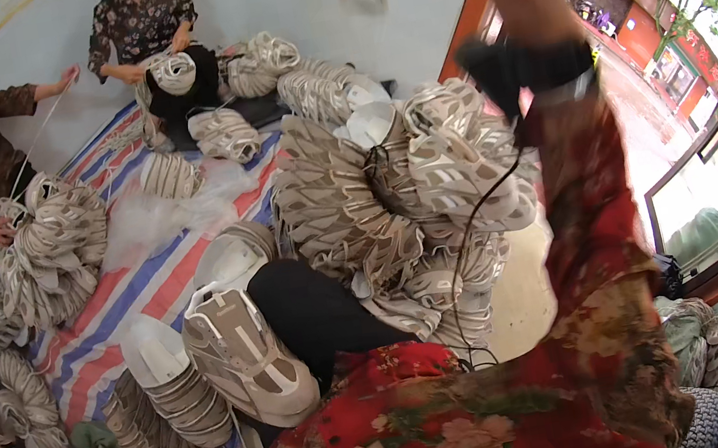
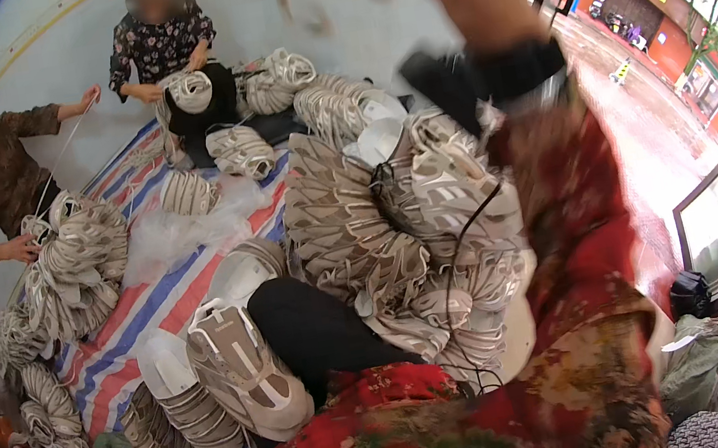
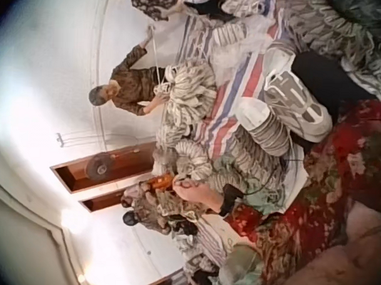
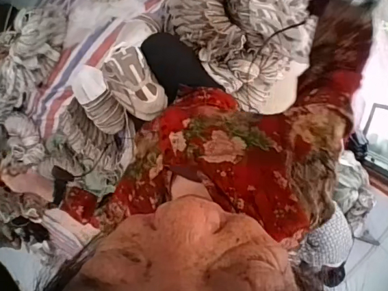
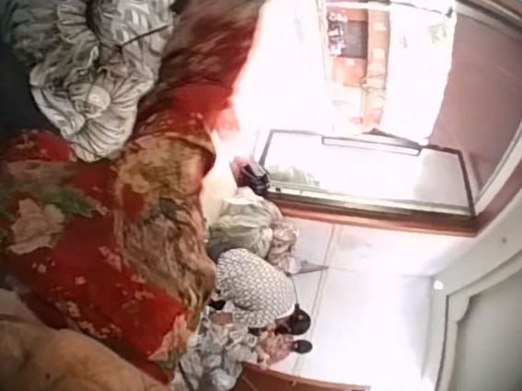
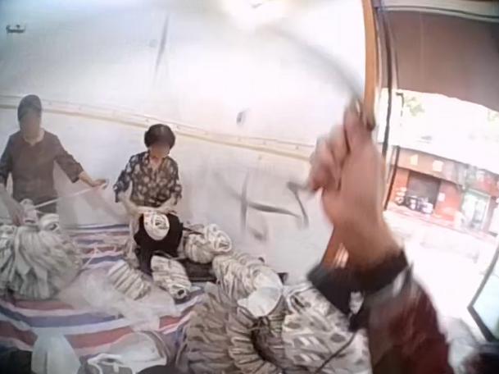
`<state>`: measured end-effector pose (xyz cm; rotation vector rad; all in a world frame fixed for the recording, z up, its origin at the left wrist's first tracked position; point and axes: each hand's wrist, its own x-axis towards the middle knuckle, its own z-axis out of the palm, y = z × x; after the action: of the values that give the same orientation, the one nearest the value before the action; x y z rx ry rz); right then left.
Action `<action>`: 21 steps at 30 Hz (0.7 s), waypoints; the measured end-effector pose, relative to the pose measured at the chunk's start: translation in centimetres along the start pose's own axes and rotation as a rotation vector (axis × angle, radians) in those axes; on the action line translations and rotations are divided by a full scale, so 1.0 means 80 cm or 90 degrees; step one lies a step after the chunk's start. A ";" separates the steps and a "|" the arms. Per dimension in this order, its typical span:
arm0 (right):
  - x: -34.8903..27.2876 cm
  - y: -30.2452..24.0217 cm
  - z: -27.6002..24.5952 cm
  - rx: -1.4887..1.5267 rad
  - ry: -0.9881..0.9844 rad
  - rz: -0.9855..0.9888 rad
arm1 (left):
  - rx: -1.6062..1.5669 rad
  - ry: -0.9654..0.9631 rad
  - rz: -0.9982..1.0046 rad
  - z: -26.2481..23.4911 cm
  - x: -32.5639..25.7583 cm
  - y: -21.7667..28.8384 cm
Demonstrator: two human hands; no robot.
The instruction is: Lacing and inspecting multiple pairs of sneakers in a factory setting.
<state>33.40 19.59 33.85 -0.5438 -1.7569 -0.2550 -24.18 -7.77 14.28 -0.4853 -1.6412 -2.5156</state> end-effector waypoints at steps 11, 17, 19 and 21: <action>-0.182 0.070 -0.281 -0.443 -0.518 0.535 | 0.271 -0.756 -0.375 -0.113 -0.108 -0.094; -0.300 -0.010 -0.216 -0.469 -0.965 0.401 | 0.393 -1.127 -0.685 -0.090 -0.228 -0.057; -0.266 -0.075 -0.070 0.277 -0.730 0.384 | 0.422 -1.147 -0.659 -0.101 -0.262 -0.092; -0.160 -0.169 -0.013 0.804 -0.767 0.441 | 0.500 -1.140 -0.645 -0.133 -0.281 -0.108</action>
<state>29.93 4.53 23.36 -0.2795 -2.1827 1.8849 -7.38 -15.84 -4.31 -2.6325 -3.6835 -0.6505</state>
